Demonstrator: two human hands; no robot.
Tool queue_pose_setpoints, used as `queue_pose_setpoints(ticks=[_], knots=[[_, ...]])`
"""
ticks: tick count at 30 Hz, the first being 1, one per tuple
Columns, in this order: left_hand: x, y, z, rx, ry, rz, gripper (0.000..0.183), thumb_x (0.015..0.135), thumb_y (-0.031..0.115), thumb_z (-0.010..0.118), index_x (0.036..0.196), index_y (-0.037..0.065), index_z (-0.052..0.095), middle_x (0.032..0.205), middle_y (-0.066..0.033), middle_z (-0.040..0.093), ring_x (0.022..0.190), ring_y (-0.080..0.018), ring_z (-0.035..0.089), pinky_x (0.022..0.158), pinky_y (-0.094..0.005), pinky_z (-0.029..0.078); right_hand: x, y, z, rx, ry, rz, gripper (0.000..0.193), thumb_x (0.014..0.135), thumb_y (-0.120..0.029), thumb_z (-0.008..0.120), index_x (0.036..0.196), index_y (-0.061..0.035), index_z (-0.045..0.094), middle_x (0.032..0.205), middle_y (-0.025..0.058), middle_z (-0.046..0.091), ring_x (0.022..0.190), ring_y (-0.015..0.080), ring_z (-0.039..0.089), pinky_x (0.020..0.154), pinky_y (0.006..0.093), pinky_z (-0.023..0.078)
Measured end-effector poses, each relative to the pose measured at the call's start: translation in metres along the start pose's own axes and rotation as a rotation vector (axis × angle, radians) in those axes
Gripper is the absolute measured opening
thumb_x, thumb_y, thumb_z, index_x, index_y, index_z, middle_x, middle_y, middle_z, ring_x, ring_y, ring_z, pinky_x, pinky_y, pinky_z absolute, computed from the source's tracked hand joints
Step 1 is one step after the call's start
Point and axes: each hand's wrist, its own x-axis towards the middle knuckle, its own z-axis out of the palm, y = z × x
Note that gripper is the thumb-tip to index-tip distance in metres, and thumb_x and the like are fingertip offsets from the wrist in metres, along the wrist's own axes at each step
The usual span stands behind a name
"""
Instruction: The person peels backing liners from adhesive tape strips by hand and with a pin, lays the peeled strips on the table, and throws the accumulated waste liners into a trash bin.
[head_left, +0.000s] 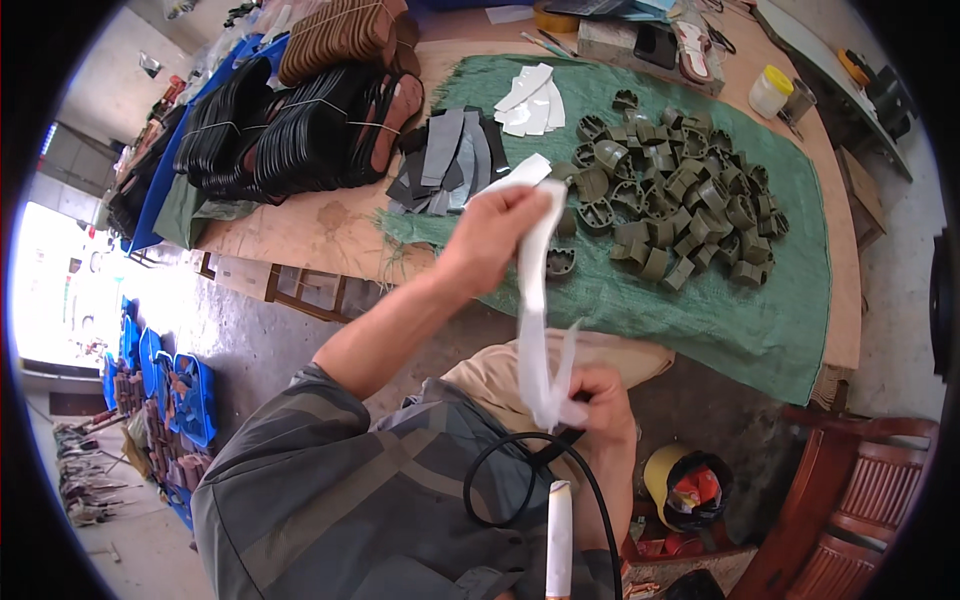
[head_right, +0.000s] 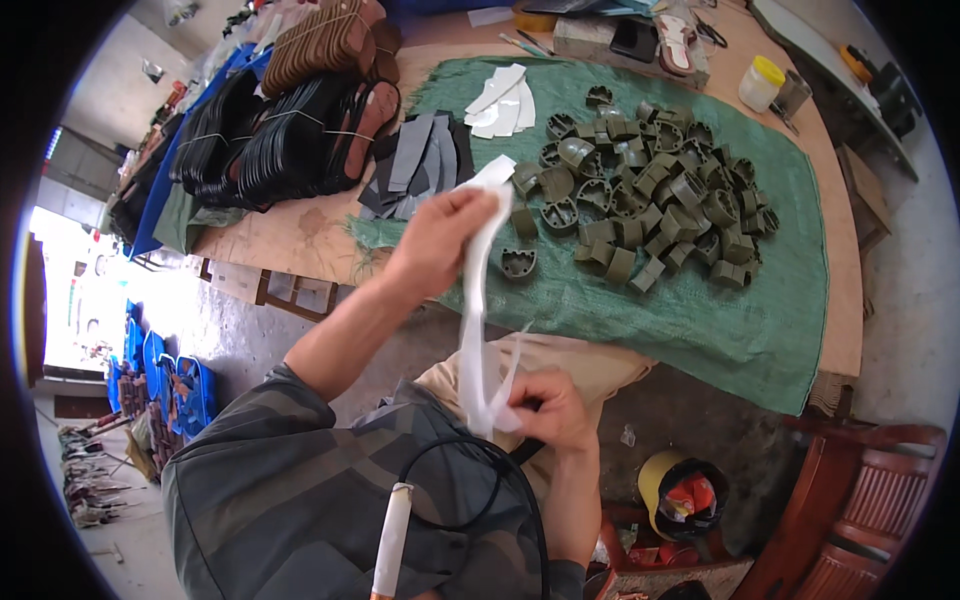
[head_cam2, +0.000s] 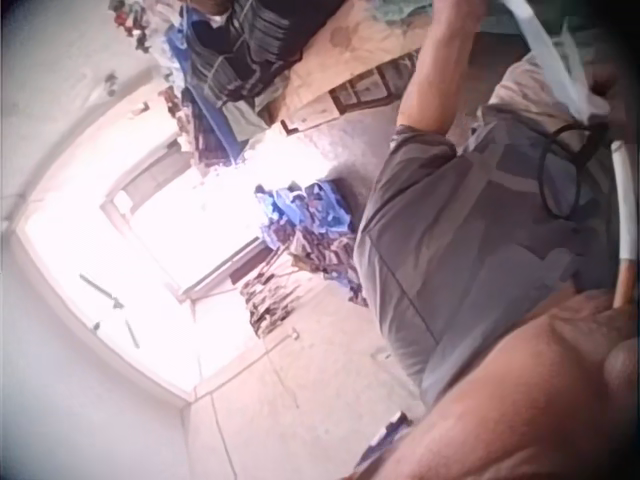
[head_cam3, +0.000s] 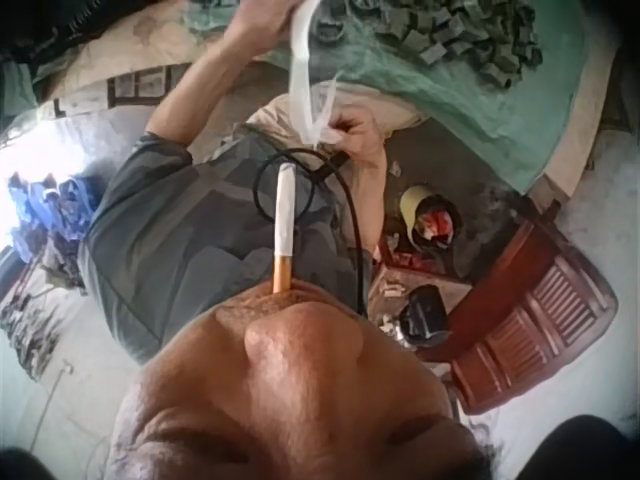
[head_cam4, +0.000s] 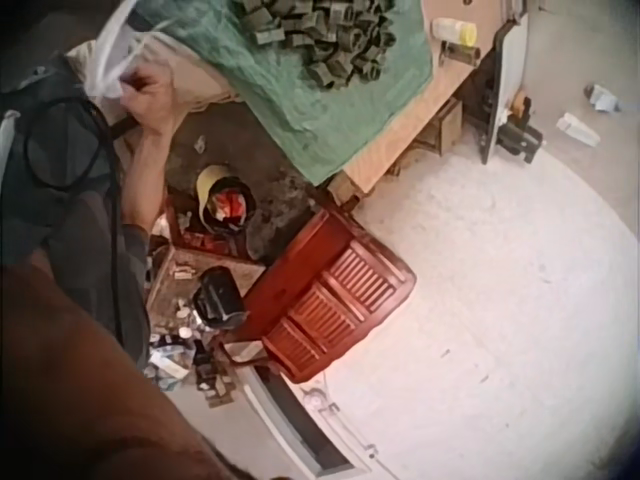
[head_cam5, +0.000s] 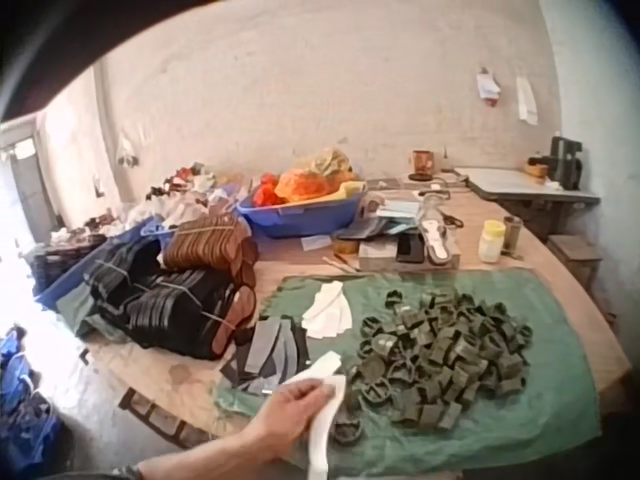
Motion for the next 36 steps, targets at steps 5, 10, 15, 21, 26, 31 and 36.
queue_pose_setpoints(ticks=[5,10,15,21,26,31,36], knots=[[0.065,0.016,-0.038,0.313,0.111,0.215,0.026,0.095,0.017,0.069,0.111,-0.002,0.061,0.086,-0.0025,0.066,0.073,-0.007,0.061,0.062,-0.0239,0.049,-0.012,0.001,0.007,0.114,-0.06,0.004,0.013,0.078,-0.007,0.079,0.082,0.0005,0.07,0.076,0.0026,0.07,0.066,0.0067,0.061,0.06,0.0229,0.045],[0.082,0.016,-0.049,1.231,0.087,0.554,0.035,0.088,0.026,0.076,0.107,0.003,0.058,0.088,-0.0104,0.065,0.084,-0.0278,0.065,0.073,-0.0384,0.051,-0.024,0.013,-0.004,0.129,0.021,0.04,0.011,0.076,-0.007,0.077,0.08,0.0003,0.069,0.075,0.0031,0.07,0.063,0.007,0.06,0.058,0.0217,0.043],[0.117,0.025,-0.057,1.401,0.084,0.571,0.026,0.089,0.027,0.07,0.1,0.005,0.064,0.104,-0.0142,0.064,0.097,-0.0356,0.063,0.083,-0.0441,0.05,-0.024,0.002,-0.004,0.123,0.119,0.096,0.01,0.076,-0.006,0.072,0.081,0.0013,0.068,0.072,0.0035,0.067,0.061,0.0083,0.059,0.055,0.021,0.042],[0.231,0.037,-0.075,1.385,0.394,0.714,0.036,0.088,0.033,0.07,0.11,0.005,0.067,0.111,-0.0184,0.063,0.105,-0.0375,0.062,0.091,-0.0463,0.049,-0.016,0.008,-0.001,0.225,0.301,0.155,0.016,0.077,-0.002,0.068,0.092,0.0024,0.067,0.074,0.0039,0.065,0.057,0.0077,0.055,0.051,0.0227,0.042],[0.262,0.042,-0.059,1.521,0.284,0.516,0.041,0.085,0.038,0.071,0.112,0.007,0.071,0.113,-0.0196,0.066,0.105,-0.0359,0.065,0.093,-0.0454,0.05,-0.021,0.017,-0.003,0.227,0.405,0.085,0.041,0.083,-0.024,0.077,0.108,0.0064,0.066,0.08,0.0033,0.066,0.056,0.0046,0.05,0.048,0.0201,0.034],[0.266,0.051,-0.08,1.064,0.434,0.422,0.028,0.085,0.03,0.064,0.092,0.005,0.077,0.097,-0.0194,0.073,0.092,-0.037,0.07,0.086,-0.046,0.054,-0.017,0.012,-0.004,0.267,0.432,0.115,0.027,0.085,-0.013,0.071,0.105,0.0038,0.066,0.076,0.001,0.062,0.054,0.0036,0.046,0.048,0.0199,0.033],[0.222,0.064,-0.081,0.716,0.375,0.565,0.03,0.089,0.012,0.06,0.115,0.001,0.068,0.098,-0.0161,0.072,0.088,-0.024,0.069,0.078,-0.0356,0.055,0.006,-0.004,0.002,0.188,0.567,0.022,0.007,0.092,-0.005,0.062,0.097,0.0008,0.064,0.07,-0.0025,0.055,0.055,0.0029,0.043,0.049,0.0198,0.032]])
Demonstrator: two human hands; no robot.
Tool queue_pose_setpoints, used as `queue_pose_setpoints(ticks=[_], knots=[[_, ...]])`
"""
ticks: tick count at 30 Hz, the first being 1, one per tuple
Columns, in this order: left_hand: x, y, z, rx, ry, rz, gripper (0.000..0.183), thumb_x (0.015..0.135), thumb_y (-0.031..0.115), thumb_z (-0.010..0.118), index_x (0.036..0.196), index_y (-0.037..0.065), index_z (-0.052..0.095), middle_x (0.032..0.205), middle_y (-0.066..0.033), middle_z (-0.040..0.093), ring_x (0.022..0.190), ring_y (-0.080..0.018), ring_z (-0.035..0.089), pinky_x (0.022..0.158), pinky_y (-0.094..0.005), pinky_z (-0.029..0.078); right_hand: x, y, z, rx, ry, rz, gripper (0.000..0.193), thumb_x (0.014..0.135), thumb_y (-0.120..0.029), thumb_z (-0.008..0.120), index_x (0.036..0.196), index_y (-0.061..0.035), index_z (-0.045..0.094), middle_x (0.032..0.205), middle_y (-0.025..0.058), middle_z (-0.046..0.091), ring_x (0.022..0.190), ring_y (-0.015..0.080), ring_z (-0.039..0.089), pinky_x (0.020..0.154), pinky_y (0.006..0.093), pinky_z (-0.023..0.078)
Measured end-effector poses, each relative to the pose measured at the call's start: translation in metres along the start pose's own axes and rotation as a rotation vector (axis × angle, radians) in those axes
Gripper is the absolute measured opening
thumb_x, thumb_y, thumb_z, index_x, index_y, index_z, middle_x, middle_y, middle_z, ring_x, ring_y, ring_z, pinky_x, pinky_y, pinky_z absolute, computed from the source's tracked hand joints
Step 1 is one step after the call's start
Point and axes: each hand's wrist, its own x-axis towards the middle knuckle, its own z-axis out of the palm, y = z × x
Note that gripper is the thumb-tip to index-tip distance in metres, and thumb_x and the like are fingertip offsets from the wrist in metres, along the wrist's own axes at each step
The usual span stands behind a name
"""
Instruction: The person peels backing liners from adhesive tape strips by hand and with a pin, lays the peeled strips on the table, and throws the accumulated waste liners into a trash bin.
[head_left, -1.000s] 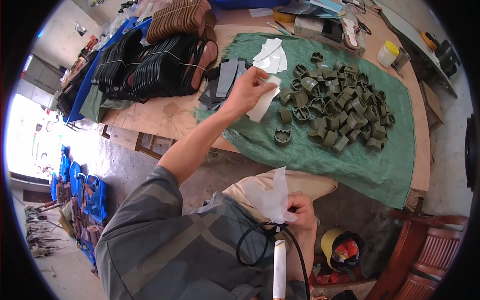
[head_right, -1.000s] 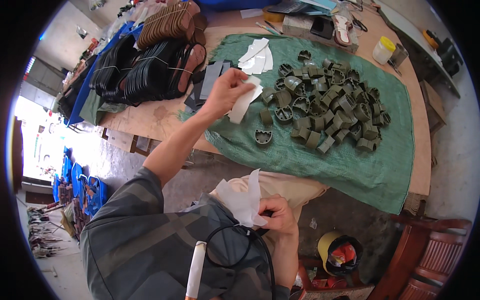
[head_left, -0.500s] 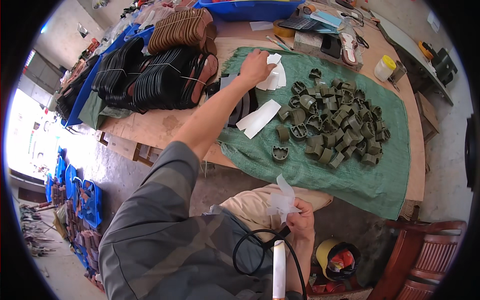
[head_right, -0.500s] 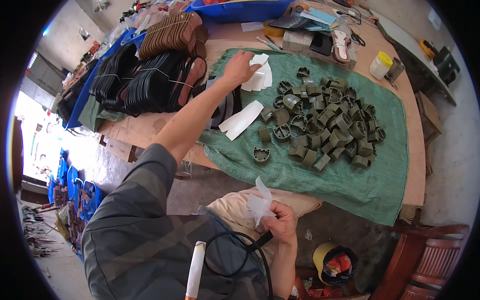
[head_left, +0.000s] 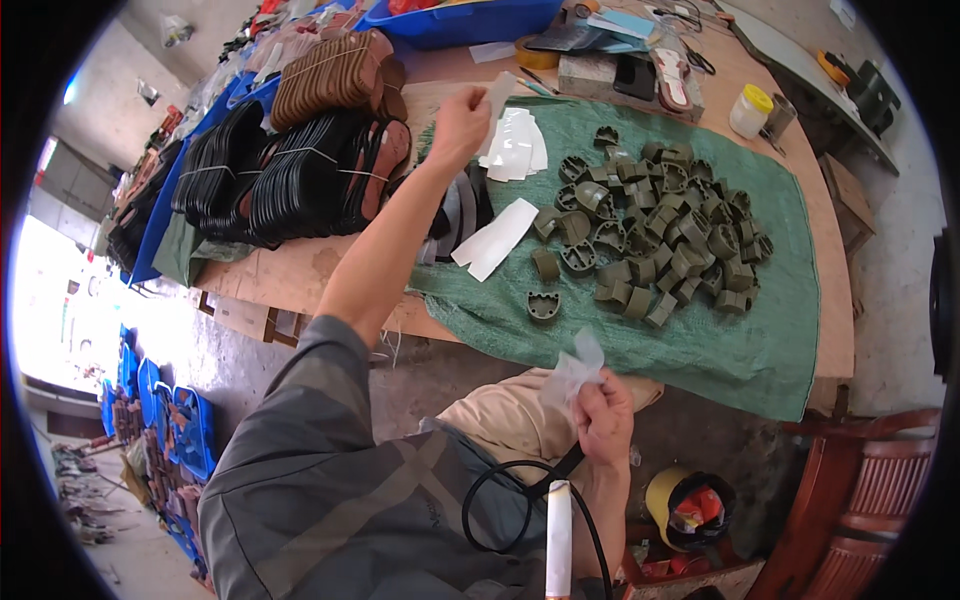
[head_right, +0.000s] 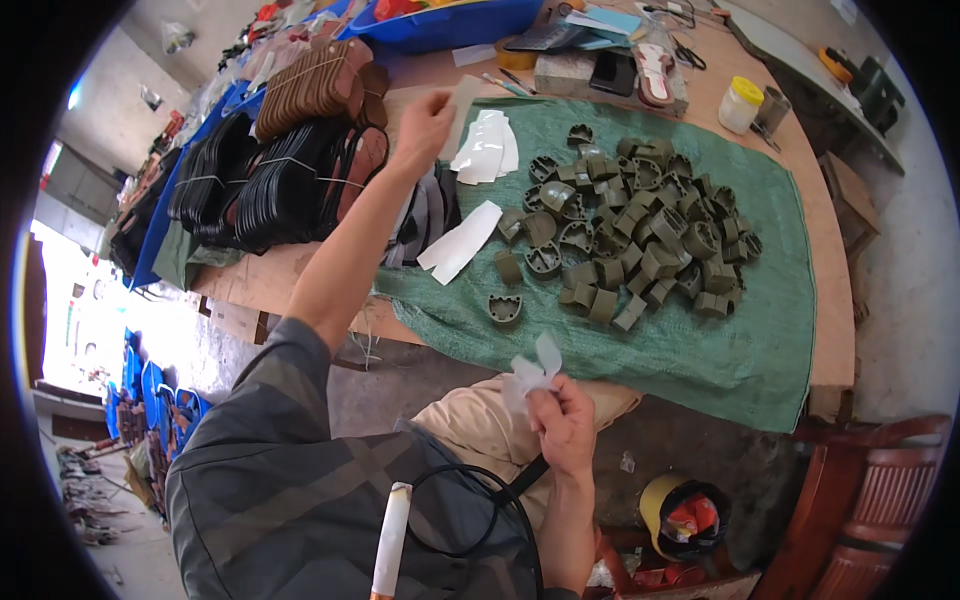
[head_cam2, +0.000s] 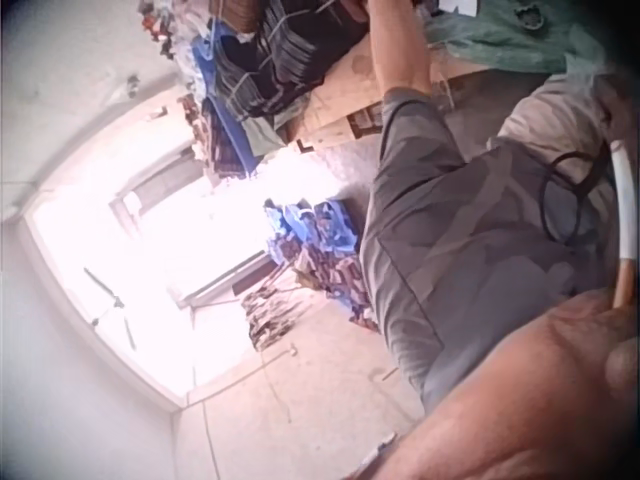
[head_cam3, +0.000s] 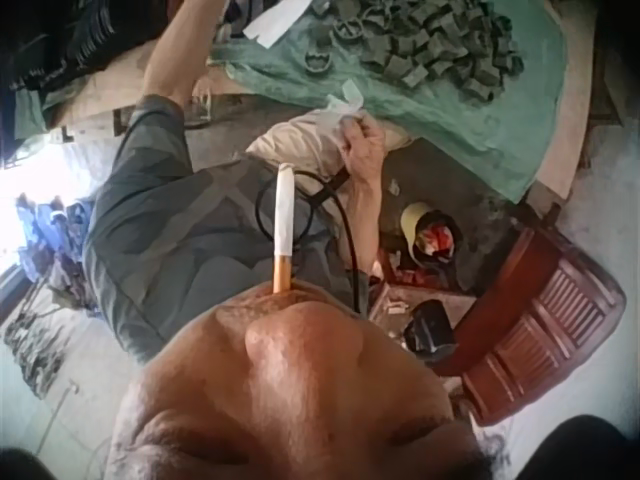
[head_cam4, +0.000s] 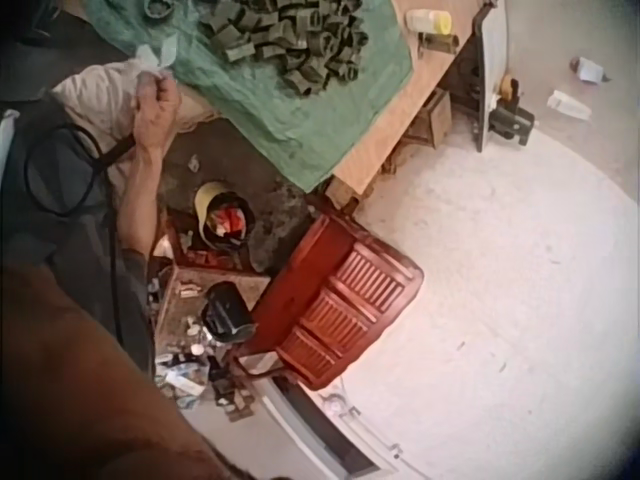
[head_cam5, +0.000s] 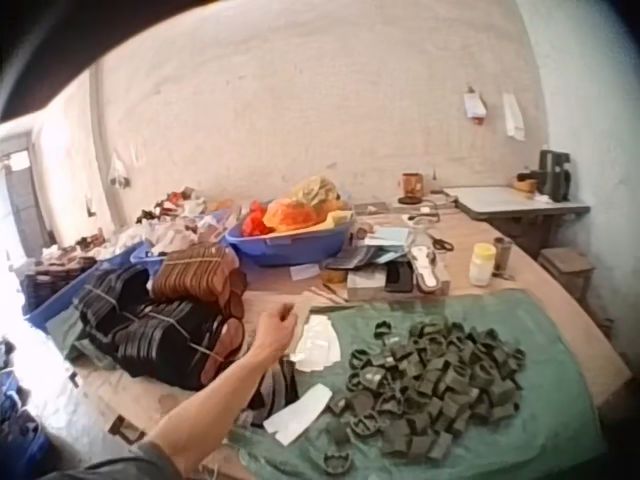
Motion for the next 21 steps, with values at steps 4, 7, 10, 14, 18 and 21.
queue_pose_setpoints(ticks=[4,7,10,14,18,21], knots=[[-0.105,0.086,-0.019,-0.412,-0.445,-0.21,0.051,0.089,0.002,0.058,0.139,0.002,0.049,0.102,-0.0089,0.063,0.083,-0.0161,0.064,0.07,-0.0316,0.057,0.017,-0.019,0.018,-0.034,0.104,-0.104,0.008,0.097,-0.006,0.059,0.091,-0.002,0.062,0.069,-0.0036,0.053,0.056,0.002,0.042,0.051,0.0188,0.031],[-0.177,0.118,-0.026,-0.542,-0.688,-0.266,0.054,0.088,-0.001,0.057,0.141,0.001,0.047,0.107,-0.0082,0.062,0.086,-0.014,0.063,0.069,-0.0309,0.06,0.029,-0.039,0.038,-0.092,0.117,-0.138,0.01,0.098,-0.009,0.06,0.09,-0.0028,0.061,0.068,-0.0046,0.052,0.057,0.0012,0.041,0.051,0.0188,0.03],[-0.212,0.135,-0.025,-0.619,-0.803,-0.382,0.053,0.089,-0.002,0.056,0.141,0.001,0.047,0.114,-0.0075,0.063,0.093,-0.0132,0.064,0.069,-0.0296,0.06,0.039,-0.043,0.042,-0.147,0.152,-0.178,0.013,0.099,-0.012,0.063,0.09,-0.0028,0.061,0.068,-0.0058,0.051,0.057,0.0006,0.04,0.051,0.0192,0.029],[-0.232,0.138,-0.024,-0.706,-0.844,-0.428,0.05,0.092,0.002,0.059,0.14,0.001,0.048,0.114,-0.0072,0.063,0.093,-0.012,0.063,0.07,-0.0289,0.059,0.036,-0.04,0.037,-0.193,0.207,-0.231,0.017,0.1,-0.017,0.063,0.091,-0.0034,0.062,0.067,-0.0063,0.051,0.058,0.0004,0.04,0.052,0.0189,0.03],[-0.235,0.142,-0.019,-0.74,-0.807,-0.476,0.039,0.096,0.01,0.063,0.133,0.001,0.055,0.108,-0.0064,0.065,0.089,-0.0113,0.064,0.071,-0.0282,0.058,0.031,-0.037,0.037,-0.245,0.239,-0.26,0.016,0.101,-0.018,0.062,0.093,-0.0046,0.064,0.065,-0.0068,0.049,0.055,-0.0001,0.038,0.048,0.0184,0.024],[-0.236,0.134,-0.014,-0.673,-0.741,-0.438,0.031,0.099,0.018,0.065,0.124,0.0,0.061,0.099,-0.0051,0.066,0.084,-0.0109,0.064,0.072,-0.0276,0.057,0.027,-0.038,0.038,-0.259,0.239,-0.267,0.017,0.101,-0.018,0.062,0.093,-0.0038,0.064,0.065,-0.0066,0.05,0.056,-0.0003,0.038,0.049,0.0183,0.025]])
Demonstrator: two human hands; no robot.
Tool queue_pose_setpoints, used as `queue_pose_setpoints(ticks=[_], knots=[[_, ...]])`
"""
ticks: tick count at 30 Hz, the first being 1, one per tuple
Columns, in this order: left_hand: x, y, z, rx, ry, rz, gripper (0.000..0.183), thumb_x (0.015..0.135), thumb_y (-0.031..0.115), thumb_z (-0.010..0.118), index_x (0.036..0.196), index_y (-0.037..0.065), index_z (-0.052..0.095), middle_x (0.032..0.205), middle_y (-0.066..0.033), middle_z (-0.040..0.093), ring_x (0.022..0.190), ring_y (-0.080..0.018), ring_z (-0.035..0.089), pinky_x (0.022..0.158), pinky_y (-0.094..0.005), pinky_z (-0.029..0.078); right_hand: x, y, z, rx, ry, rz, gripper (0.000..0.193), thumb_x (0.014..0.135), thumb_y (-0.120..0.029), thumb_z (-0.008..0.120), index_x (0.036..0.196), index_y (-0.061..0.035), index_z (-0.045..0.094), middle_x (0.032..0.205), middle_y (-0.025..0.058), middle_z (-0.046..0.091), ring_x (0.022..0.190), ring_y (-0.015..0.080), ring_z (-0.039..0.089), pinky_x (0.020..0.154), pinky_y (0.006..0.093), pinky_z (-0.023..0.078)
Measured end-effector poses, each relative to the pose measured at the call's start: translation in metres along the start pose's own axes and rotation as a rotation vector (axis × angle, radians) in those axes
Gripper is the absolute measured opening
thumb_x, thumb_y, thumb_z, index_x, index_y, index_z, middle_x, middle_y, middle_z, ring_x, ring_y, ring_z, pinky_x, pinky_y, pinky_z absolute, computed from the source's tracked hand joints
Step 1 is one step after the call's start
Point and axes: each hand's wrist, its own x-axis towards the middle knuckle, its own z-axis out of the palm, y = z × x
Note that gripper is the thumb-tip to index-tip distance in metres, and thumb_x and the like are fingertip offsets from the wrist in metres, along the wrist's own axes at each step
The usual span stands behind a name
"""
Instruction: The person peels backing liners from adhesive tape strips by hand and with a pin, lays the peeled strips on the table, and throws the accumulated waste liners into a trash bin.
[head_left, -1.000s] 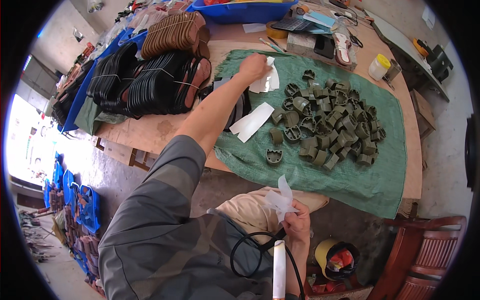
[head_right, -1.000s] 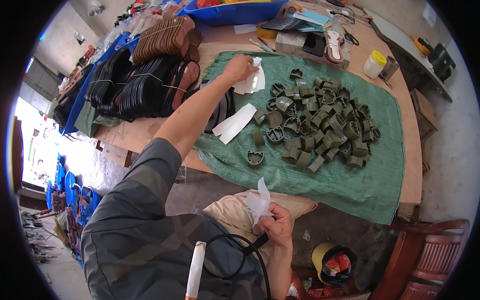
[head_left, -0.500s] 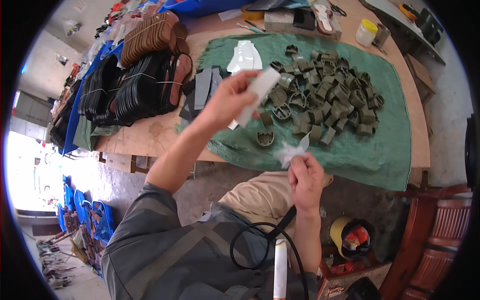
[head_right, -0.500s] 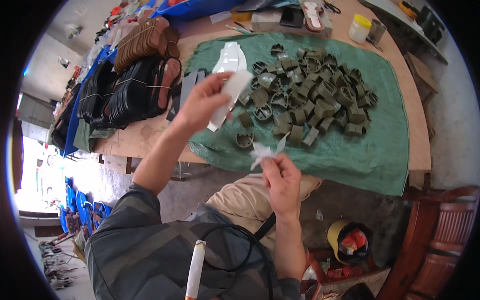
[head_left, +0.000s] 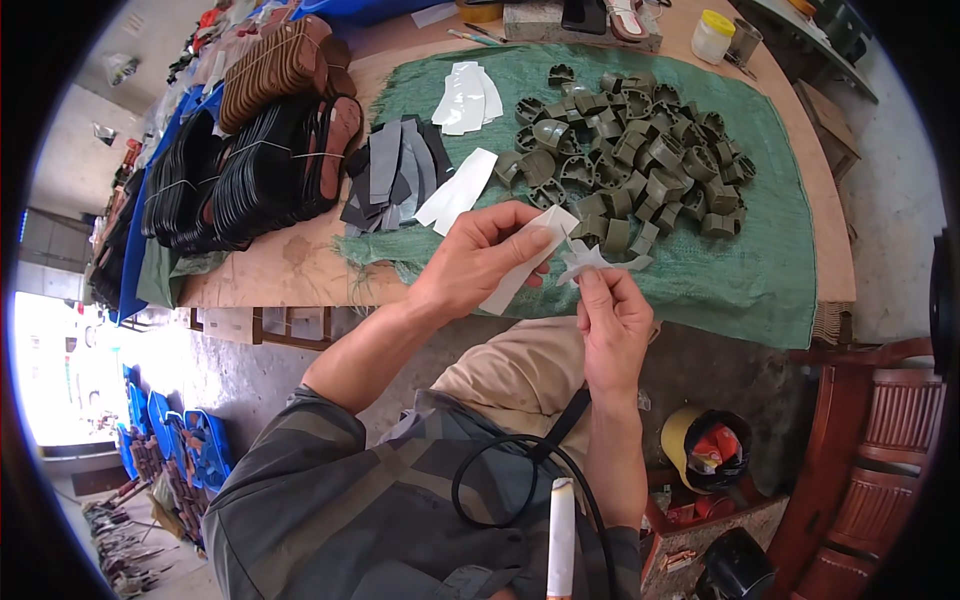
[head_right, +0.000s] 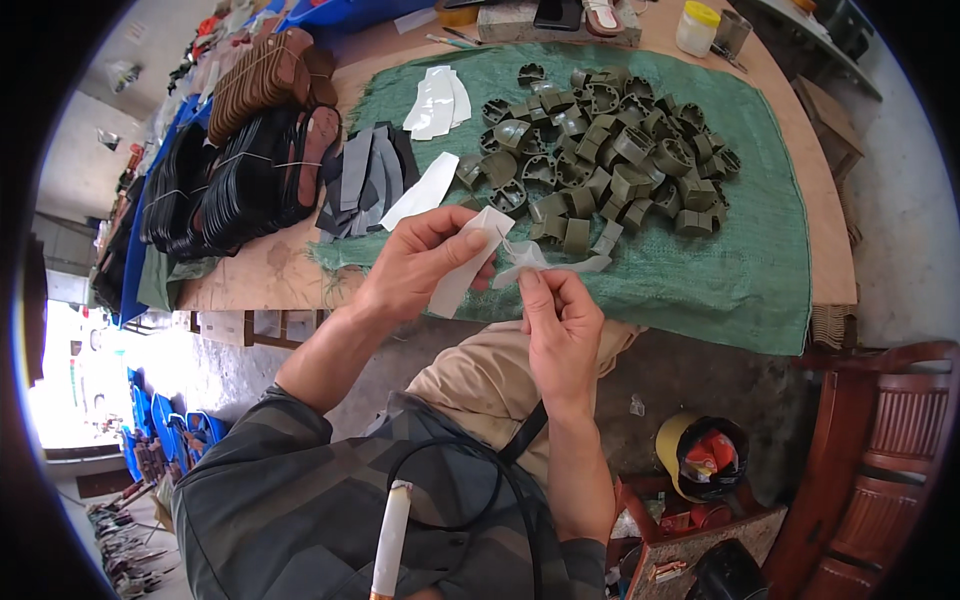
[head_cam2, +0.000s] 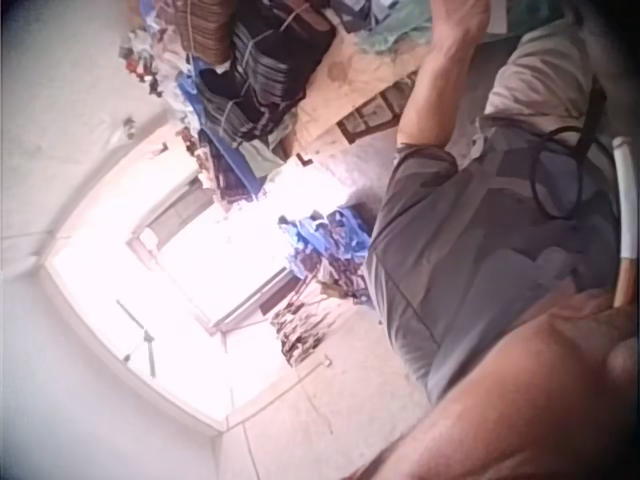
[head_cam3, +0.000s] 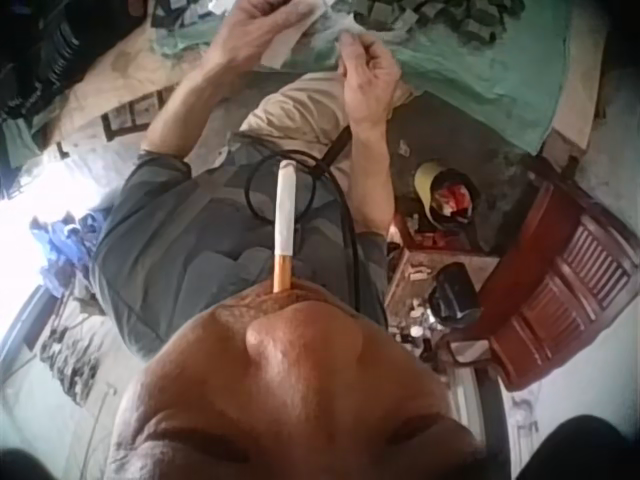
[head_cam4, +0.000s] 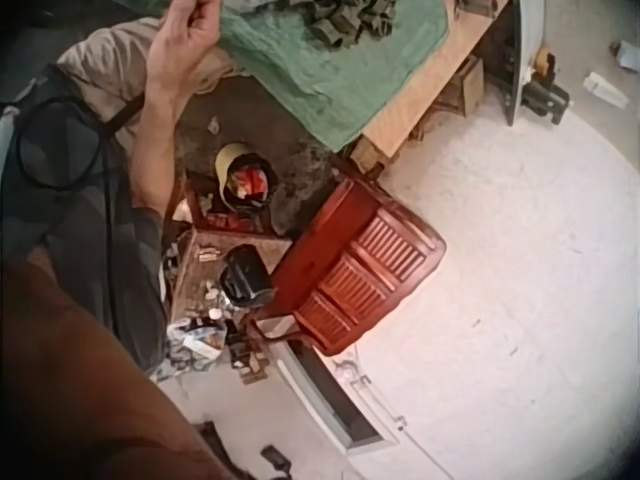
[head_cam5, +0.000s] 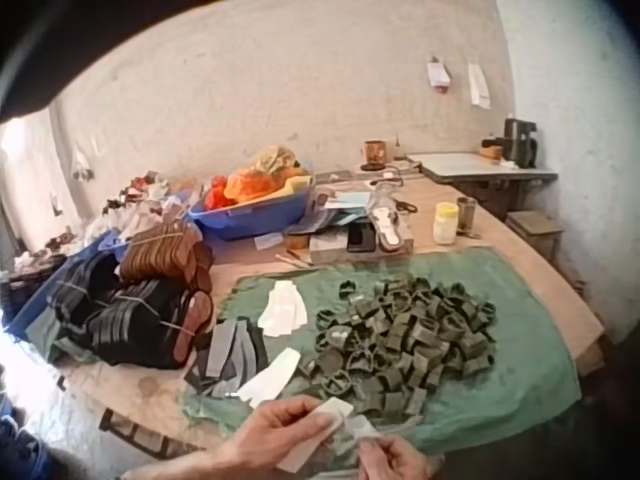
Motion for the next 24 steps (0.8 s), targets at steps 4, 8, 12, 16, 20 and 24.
queue_pose_setpoints(ticks=[4,8,12,16,20,24], knots=[[-0.0014,0.0008,0.0031,0.029,0.002,0.041,0.028,0.1,0.018,0.063,0.121,-0.001,0.064,0.092,-0.0036,0.067,0.08,-0.0102,0.064,0.07,-0.0278,0.056,0.0012,-0.001,-0.0016,-0.025,0.002,-0.007,0.017,0.101,-0.017,0.062,0.092,-0.0034,0.065,0.066,-0.0066,0.05,0.056,-0.0002,0.039,0.049,0.0182,0.025],[-0.0019,0.0015,0.0038,0.032,0.02,0.042,0.029,0.1,0.018,0.064,0.122,-0.001,0.065,0.093,-0.0041,0.069,0.078,-0.0097,0.064,0.068,-0.0276,0.055,0.0017,-0.0036,-0.0014,-0.044,-0.035,0.02,0.02,0.1,-0.019,0.065,0.087,-0.0037,0.063,0.066,-0.0067,0.051,0.058,0.0004,0.042,0.052,0.0185,0.033],[-0.0013,0.0048,0.0022,0.071,0.041,0.016,0.028,0.099,0.018,0.065,0.12,-0.001,0.066,0.092,-0.0046,0.069,0.076,-0.0097,0.064,0.067,-0.0261,0.054,0.0005,0.0003,0.0011,-0.089,-0.016,-0.005,0.019,0.101,-0.019,0.062,0.09,-0.0032,0.065,0.065,-0.0071,0.049,0.056,0.0001,0.037,0.05,0.0188,0.026],[-0.0007,0.0038,-0.0004,0.106,0.045,-0.008,0.026,0.099,0.02,0.066,0.115,0.0,0.07,0.09,-0.0007,0.07,0.077,-0.0051,0.061,0.066,-0.0227,0.051,0.0002,-0.0011,0.0004,-0.083,-0.009,0.032,0.021,0.099,-0.02,0.066,0.086,-0.0036,0.063,0.066,-0.0067,0.052,0.058,0.0008,0.043,0.052,0.0188,0.034],[-0.0009,0.0088,0.0026,0.138,0.058,-0.035,0.02,0.097,0.018,0.067,0.107,0.001,0.073,0.085,-0.0002,0.069,0.074,-0.0052,0.061,0.063,-0.0215,0.05,0.0031,0.0017,0.0037,-0.091,-0.019,-0.002,0.021,0.1,-0.019,0.064,0.086,-0.0039,0.063,0.065,-0.0071,0.049,0.057,0.0004,0.04,0.051,0.019,0.03],[0.0,0.0092,0.0043,0.162,0.057,-0.025,0.019,0.097,0.018,0.068,0.105,0.001,0.074,0.084,0.0008,0.069,0.074,-0.0045,0.061,0.062,-0.0209,0.049,0.0056,0.0044,0.006,-0.056,-0.009,-0.004,0.019,0.101,-0.018,0.062,0.088,-0.0045,0.064,0.063,-0.0073,0.047,0.056,0.0002,0.037,0.05,0.0193,0.025]])
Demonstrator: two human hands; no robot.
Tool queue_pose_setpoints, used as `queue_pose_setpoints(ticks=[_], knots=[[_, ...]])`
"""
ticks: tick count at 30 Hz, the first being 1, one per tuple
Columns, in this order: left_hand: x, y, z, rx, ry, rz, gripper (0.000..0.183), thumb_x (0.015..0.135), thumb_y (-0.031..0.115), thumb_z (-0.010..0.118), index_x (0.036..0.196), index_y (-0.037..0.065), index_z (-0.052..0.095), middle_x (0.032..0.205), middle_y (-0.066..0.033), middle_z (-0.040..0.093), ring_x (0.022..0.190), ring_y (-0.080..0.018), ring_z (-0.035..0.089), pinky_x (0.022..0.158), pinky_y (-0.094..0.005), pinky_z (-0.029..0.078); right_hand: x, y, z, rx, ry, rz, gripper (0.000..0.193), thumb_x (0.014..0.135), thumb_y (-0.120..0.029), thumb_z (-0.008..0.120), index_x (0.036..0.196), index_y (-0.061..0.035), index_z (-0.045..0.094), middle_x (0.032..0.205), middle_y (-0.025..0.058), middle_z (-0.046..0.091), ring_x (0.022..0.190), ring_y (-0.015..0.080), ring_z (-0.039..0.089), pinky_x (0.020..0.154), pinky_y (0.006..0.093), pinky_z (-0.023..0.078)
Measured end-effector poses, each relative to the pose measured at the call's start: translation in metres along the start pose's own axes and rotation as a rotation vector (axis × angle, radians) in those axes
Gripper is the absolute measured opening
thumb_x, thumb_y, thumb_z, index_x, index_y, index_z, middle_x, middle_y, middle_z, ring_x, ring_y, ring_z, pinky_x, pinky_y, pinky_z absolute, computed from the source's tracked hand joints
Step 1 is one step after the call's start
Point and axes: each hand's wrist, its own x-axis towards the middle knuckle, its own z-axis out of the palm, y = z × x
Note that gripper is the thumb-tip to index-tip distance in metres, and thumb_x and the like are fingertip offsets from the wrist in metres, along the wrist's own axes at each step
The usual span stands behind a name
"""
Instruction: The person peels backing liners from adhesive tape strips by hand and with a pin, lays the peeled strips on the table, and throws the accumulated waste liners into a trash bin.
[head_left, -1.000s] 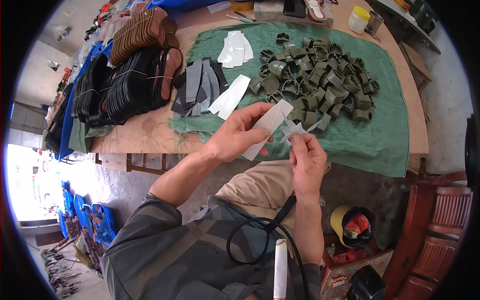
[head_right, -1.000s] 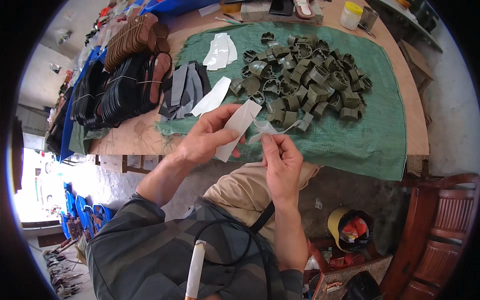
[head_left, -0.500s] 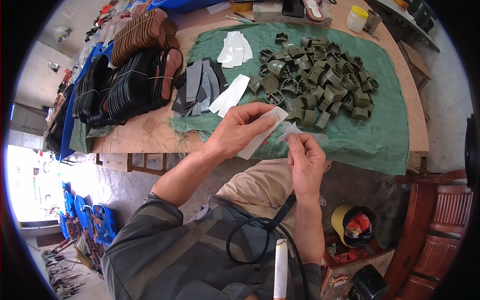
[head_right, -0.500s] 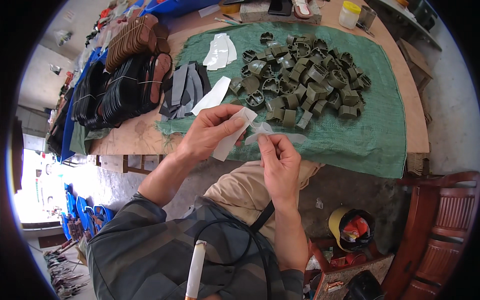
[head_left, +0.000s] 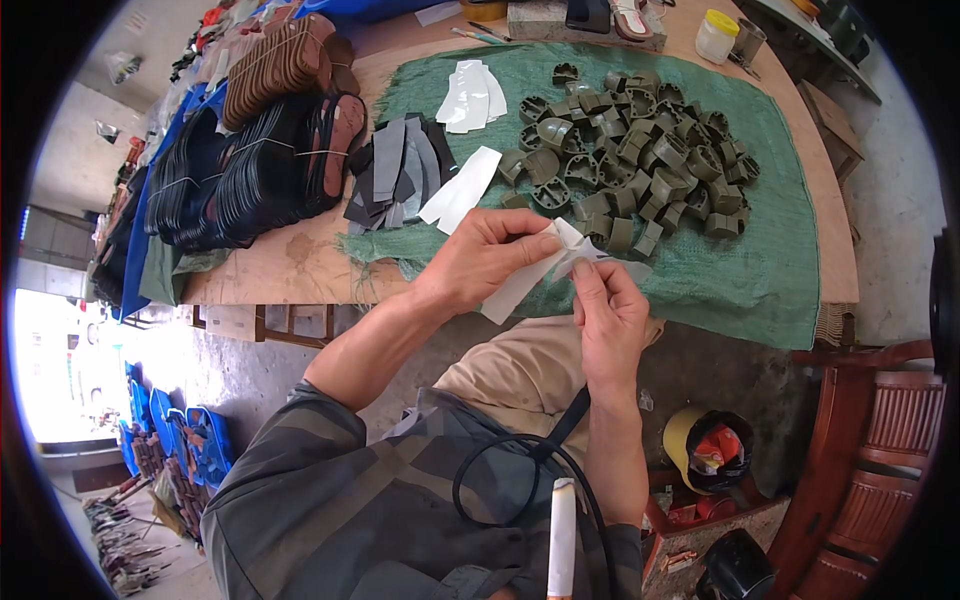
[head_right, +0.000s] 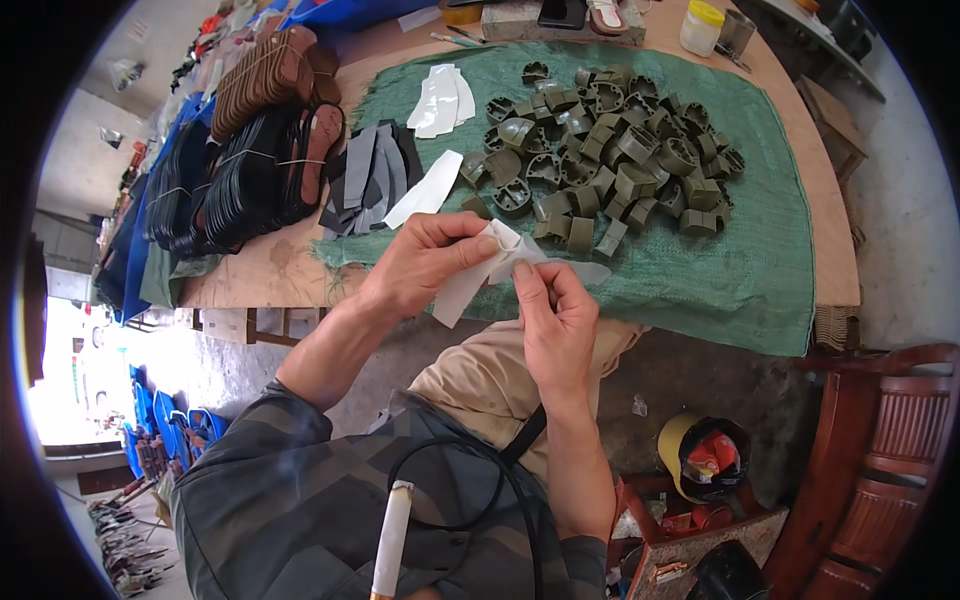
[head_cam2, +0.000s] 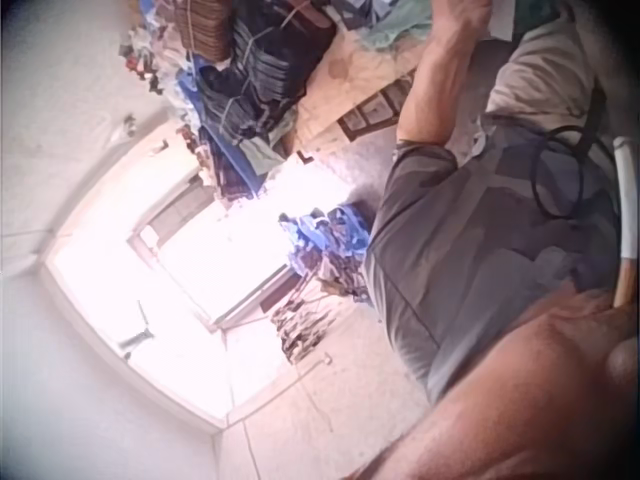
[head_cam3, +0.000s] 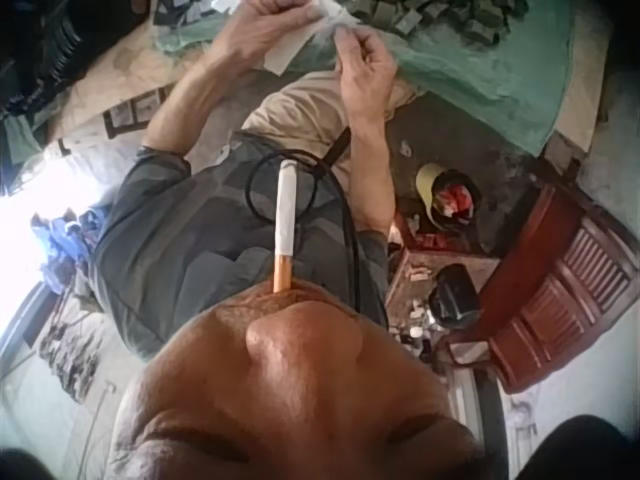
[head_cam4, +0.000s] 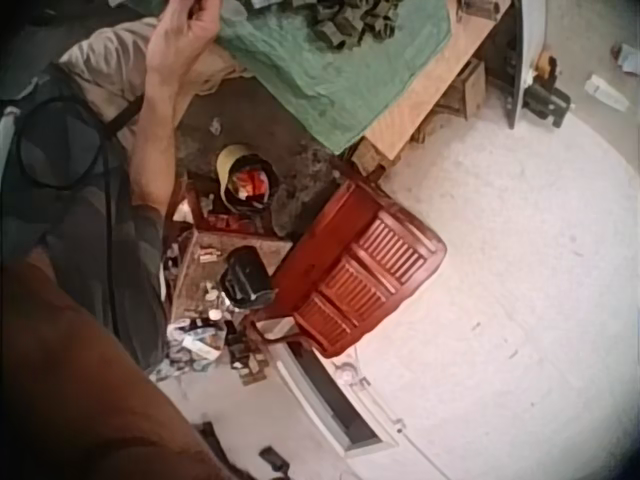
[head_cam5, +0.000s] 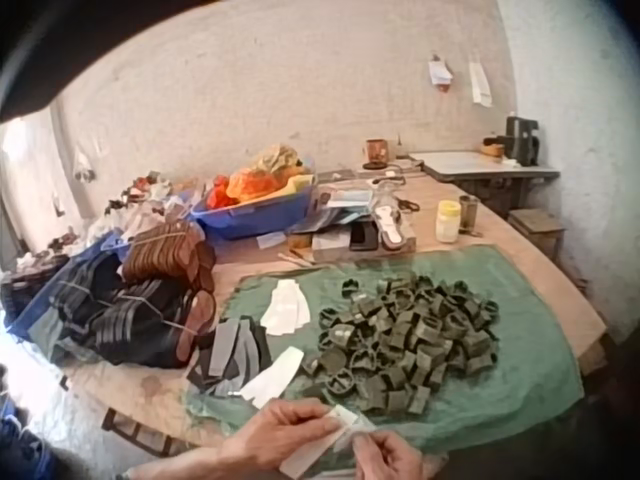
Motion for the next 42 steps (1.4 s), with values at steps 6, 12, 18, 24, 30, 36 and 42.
queue_pose_setpoints(ticks=[6,12,18,24,30,36,42], knots=[[0.001,-0.013,0.003,-0.008,-0.079,-0.03,0.019,0.099,0.018,0.065,0.105,0.001,0.072,0.088,-0.0003,0.069,0.075,-0.006,0.061,0.065,-0.0232,0.05,0.003,-0.001,0.003,0.199,-0.045,0.081,0.018,0.1,-0.018,0.063,0.089,-0.0038,0.063,0.065,-0.0055,0.051,0.052,0.001,0.036,0.047,0.0203,0.026],[0.002,-0.027,0.01,-0.713,-0.23,-0.227,0.022,0.102,0.017,0.057,0.108,0.0,0.069,0.094,-0.0058,0.071,0.079,-0.0146,0.065,0.069,-0.03,0.055,0.006,0.024,-0.009,0.699,-0.266,0.23,0.016,0.101,-0.018,0.06,0.1,-0.0024,0.064,0.065,-0.0008,0.055,0.049,0.0015,0.037,0.043,0.0184,0.023],[-0.006,-0.027,0.009,-0.74,-0.165,-0.259,0.029,0.102,0.025,0.056,0.103,0.0,0.069,0.092,-0.0085,0.069,0.078,-0.0175,0.065,0.067,-0.0313,0.054,0.004,0.033,-0.014,0.559,-0.281,0.203,0.017,0.1,-0.018,0.06,0.101,-0.0013,0.063,0.071,0.0032,0.061,0.05,0.0018,0.039,0.045,0.0188,0.028],[-0.015,-0.021,0.007,-0.563,-0.067,-0.334,0.021,0.093,0.021,0.063,0.093,0.001,0.071,0.084,-0.007,0.069,0.069,-0.0157,0.064,0.062,-0.0309,0.053,0.001,0.046,-0.025,0.386,-0.345,0.135,0.013,0.097,-0.013,0.062,0.095,-0.0005,0.066,0.074,0.0015,0.063,0.054,0.0026,0.042,0.049,0.0194,0.031],[-0.007,-0.018,-0.008,-0.598,0.083,-0.35,0.017,0.095,0.02,0.066,0.095,0.003,0.071,0.085,-0.0043,0.069,0.067,-0.0116,0.063,0.06,-0.027,0.052,-0.02,0.041,-0.022,0.206,-0.509,0.143,0.017,0.085,-0.006,0.071,0.102,-0.0028,0.07,0.09,0.0018,0.069,0.08,0.0097,0.063,0.071,0.0267,0.05],[0.045,-0.006,-0.07,-0.297,0.352,0.073,0.025,0.1,0.021,0.063,0.109,-0.002,0.066,0.085,-0.0022,0.066,0.068,-0.0075,0.063,0.058,-0.025,0.051,-0.039,0.034,-0.029,0.403,-0.778,0.133,0.028,0.08,-0.011,0.081,0.103,-0.0012,0.07,0.1,0.0048,0.072,0.094,0.0156,0.067,0.083,0.0323,0.052],[0.076,-0.037,-0.112,0.22,0.402,0.179,0.019,0.092,0.018,0.073,0.096,0.001,0.065,0.081,-0.0029,0.065,0.07,-0.0099,0.06,0.061,-0.0275,0.049,-0.052,0.054,-0.043,0.411,-0.656,0.165,0.033,0.08,-0.013,0.083,0.108,-0.001,0.071,0.101,0.006,0.072,0.093,0.0162,0.068,0.081,0.0316,0.053]])
